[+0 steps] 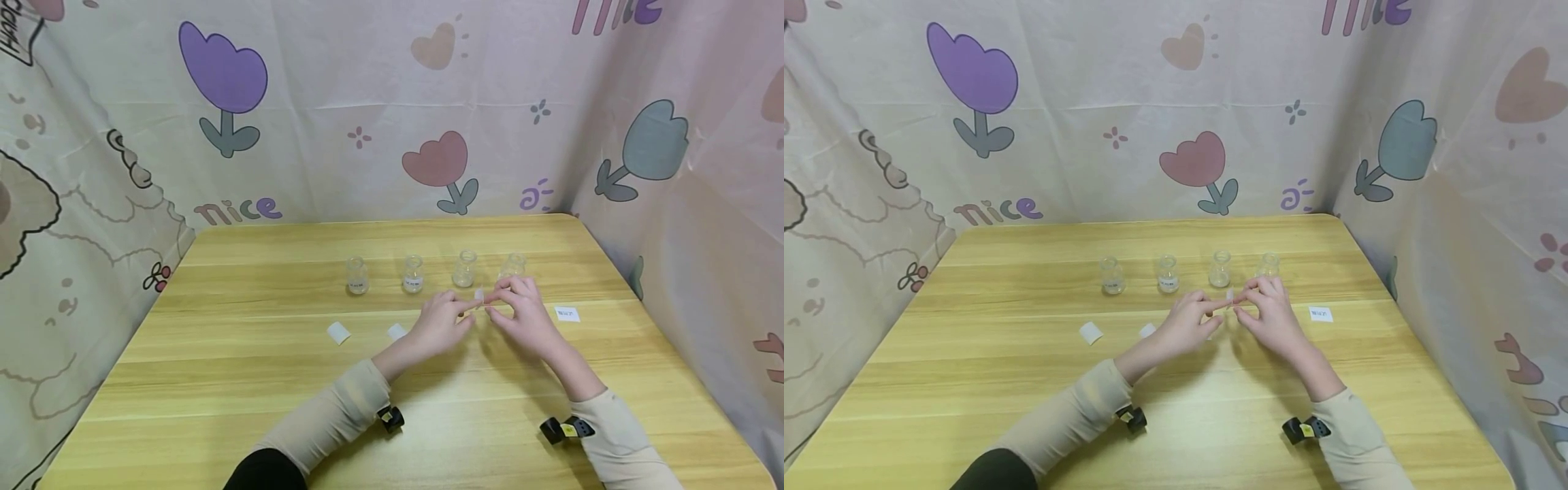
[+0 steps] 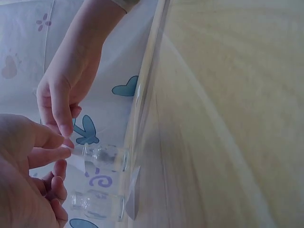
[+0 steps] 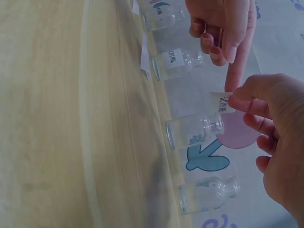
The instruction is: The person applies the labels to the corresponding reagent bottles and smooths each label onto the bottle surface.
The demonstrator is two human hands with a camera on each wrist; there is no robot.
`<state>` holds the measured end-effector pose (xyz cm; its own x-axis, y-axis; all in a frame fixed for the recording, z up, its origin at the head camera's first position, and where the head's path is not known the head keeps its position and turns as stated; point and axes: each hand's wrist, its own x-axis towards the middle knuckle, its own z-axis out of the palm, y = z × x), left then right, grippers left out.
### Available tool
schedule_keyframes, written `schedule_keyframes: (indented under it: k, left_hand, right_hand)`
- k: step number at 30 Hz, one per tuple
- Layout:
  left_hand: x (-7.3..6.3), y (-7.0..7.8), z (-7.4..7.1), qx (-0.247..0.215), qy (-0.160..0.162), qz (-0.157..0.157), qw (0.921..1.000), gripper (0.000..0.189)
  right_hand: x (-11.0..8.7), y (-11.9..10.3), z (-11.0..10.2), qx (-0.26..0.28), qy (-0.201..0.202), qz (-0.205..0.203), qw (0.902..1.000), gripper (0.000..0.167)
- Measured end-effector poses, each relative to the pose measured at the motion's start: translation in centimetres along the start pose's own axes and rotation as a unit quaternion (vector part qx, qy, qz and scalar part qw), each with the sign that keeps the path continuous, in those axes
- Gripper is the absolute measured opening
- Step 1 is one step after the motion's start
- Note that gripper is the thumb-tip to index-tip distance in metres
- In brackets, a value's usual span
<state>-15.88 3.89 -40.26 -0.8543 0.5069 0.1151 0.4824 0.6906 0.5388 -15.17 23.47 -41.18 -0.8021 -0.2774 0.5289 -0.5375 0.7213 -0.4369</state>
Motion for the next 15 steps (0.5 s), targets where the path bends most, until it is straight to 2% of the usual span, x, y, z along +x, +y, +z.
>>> schedule_keyframes:
  k: [4,8,11,15]
  left_hand:
    - [0.5,-0.5,-0.1,-0.070,-0.002,-0.003,0.9975,0.035]
    - [0.9,-0.7,-0.3,-0.146,-0.011,0.007,0.9892,0.031]
    - [1.1,-0.7,-0.5,-0.178,-0.015,0.015,0.9837,0.028]
    - [1.3,-0.8,-0.7,-0.200,-0.017,0.004,0.9796,0.027]
  right_hand:
    - [0.0,0.1,-0.1,0.001,-0.005,0.011,0.9999,0.014]
    - [0.2,0.3,-0.1,-0.006,-0.002,0.035,0.9994,0.016]
    - [0.3,0.4,-0.2,-0.009,-0.001,0.046,0.9989,0.025]
    - [0.4,0.5,-0.2,-0.014,0.000,0.038,0.9992,0.029]
